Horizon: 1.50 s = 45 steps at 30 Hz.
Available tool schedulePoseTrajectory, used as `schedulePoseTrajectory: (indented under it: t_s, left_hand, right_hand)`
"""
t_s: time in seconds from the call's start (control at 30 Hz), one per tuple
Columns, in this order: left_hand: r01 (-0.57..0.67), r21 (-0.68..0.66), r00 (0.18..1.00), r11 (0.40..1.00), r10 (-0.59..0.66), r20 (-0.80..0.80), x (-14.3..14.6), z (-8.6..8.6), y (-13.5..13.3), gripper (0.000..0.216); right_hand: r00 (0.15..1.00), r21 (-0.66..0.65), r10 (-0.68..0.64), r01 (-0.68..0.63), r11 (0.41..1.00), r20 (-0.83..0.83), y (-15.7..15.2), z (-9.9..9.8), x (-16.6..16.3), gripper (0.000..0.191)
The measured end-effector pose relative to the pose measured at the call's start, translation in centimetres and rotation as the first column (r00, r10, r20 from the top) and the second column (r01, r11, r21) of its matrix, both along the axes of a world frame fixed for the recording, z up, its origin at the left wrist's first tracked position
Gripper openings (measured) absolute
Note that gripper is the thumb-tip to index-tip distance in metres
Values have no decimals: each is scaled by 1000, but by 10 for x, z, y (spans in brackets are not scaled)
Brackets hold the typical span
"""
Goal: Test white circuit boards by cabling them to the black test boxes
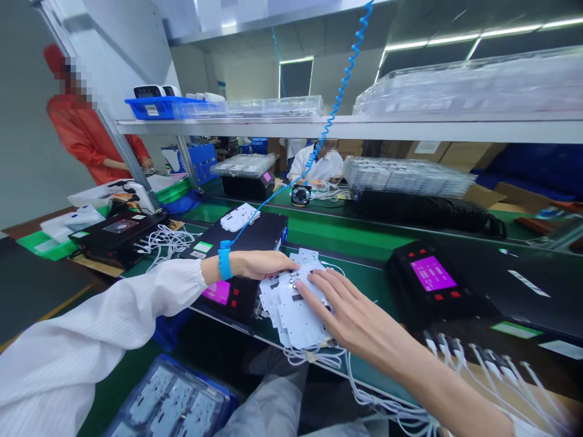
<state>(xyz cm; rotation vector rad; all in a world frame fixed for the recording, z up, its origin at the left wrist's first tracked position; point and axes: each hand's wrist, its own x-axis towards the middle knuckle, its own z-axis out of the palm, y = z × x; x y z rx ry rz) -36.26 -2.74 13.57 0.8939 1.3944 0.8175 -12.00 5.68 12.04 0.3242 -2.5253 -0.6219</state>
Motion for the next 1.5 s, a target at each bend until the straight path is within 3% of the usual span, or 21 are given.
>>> schedulePoseTrajectory:
  t_s: [0.2,0.33,0.43,0.53,0.63,0.7,0.77,0.83,0.97,1.1,1.17,1.33,1.5]
  left_hand:
    - [26,26,992,999,-29,121,4,-11,10,62]
    - [79,118,997,990,-81,13,0,-4,12,56]
    - [-59,246,962,967,120,-244,-30,14,5,54]
    - [-269,429,798,863,449,-403,-83,36,-6,66]
    - [-319,516,655,795,578,-486,-135,47,-14,70]
    - [-312,563,573,765,624,-531,-159,45,-14,68]
    - [-316,583,528,749,649,-548,-172,38,-11,70]
    - [-331,585,510,741,662,-549,-178,29,-6,75]
    - [-296,608,425,737,671,-608,-190,14,3,72]
    - [-215,590,186,778,626,-757,-198,9,7,63]
    - [-207,575,110,792,602,-791,-197,9,7,63]
    - [-138,488,21,862,495,-869,-185,8,3,66]
    - [-148,435,-59,888,432,-900,-180,4,6,67]
  right_hand:
    - [999,77,-17,19,997,-28,4,9,5,66]
    - [997,27,-45,47,999,-70,6,20,17,73]
    - [988,-65,-105,99,993,-109,18,23,32,83]
    - [969,-171,-226,207,963,-98,42,13,46,89]
    - [932,-278,-361,341,898,-22,77,-12,50,89]
    - [898,-346,-439,423,837,36,101,-35,45,83]
    - [846,-424,-525,512,747,97,120,-58,35,73]
    - [772,-497,-608,606,621,182,133,-75,23,67]
    - [616,-531,-701,753,389,360,147,-91,1,68]
    - [484,-493,-744,837,239,461,157,-95,-11,67]
    - [427,-445,-765,871,206,483,163,-100,-15,66]
    - [318,-332,-820,928,168,475,180,-123,-27,65]
    - [326,-310,-838,930,200,437,194,-144,-42,67]
